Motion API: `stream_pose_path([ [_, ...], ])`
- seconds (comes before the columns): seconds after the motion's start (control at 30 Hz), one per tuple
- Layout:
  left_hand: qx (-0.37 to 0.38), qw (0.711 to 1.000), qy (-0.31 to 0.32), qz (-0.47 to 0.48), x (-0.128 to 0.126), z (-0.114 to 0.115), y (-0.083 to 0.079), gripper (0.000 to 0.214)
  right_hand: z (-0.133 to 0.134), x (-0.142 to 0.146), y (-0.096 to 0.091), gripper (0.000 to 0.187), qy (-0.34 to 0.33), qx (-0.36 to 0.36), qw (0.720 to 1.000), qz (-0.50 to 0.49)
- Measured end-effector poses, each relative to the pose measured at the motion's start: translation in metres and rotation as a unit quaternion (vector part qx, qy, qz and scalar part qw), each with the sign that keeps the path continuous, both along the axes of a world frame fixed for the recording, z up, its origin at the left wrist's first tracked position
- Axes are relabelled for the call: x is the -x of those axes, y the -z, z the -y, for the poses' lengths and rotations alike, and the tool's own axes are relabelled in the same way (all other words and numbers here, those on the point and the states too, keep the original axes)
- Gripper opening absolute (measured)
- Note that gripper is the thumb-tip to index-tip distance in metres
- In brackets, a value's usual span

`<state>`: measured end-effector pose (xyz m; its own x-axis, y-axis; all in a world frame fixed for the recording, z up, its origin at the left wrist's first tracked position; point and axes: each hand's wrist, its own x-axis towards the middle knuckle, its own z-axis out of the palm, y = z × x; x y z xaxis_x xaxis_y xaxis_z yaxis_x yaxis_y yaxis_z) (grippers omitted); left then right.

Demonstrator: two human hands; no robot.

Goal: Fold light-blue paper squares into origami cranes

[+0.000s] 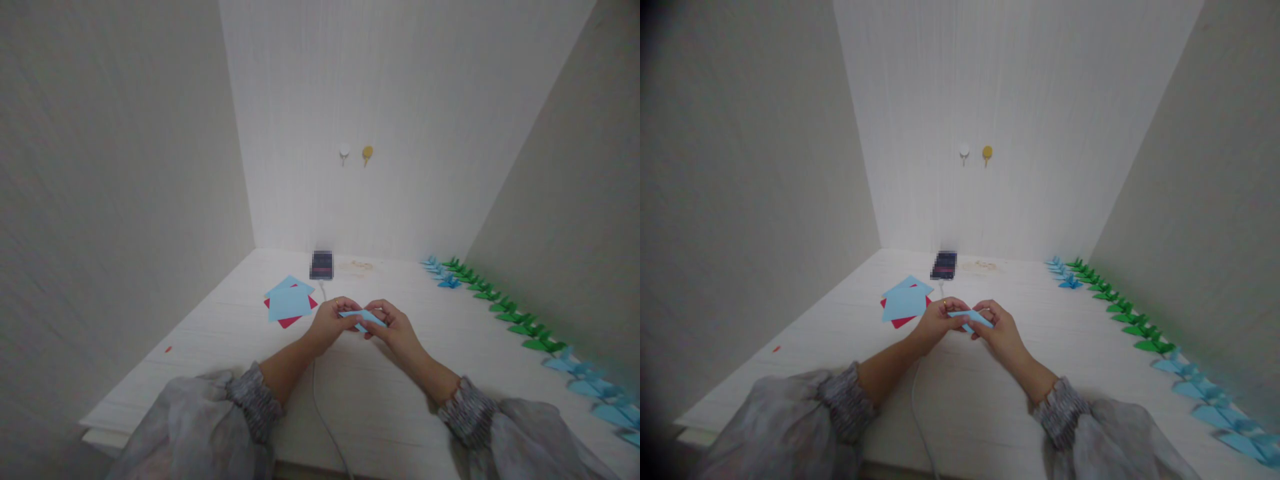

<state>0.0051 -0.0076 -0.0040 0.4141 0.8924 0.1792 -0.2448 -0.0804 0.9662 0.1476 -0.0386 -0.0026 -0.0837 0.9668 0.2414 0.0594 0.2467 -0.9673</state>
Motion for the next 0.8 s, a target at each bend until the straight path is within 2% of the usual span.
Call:
stream_pose_path([
  [0.17,0.018,0.999,0.0,0.033,0.0018,0.0016,-0.001,0.031,0.0013,-0.0016,-0.0019,0.025,0.024,-0.033,0.999,-0.007],
  [0.57,0.008,0.999,-0.001,0.034,0.0042,0.0024,-0.001,0.027,0.0017,-0.0036,-0.0024,0.012,0.013,-0.055,0.998,-0.018],
  [0.8,0.008,1.0,0.015,0.023,0.0042,0.0019,0.0002,0.02,0.0046,-0.001,-0.0029,0.015,-0.018,-0.023,0.999,-0.029],
])
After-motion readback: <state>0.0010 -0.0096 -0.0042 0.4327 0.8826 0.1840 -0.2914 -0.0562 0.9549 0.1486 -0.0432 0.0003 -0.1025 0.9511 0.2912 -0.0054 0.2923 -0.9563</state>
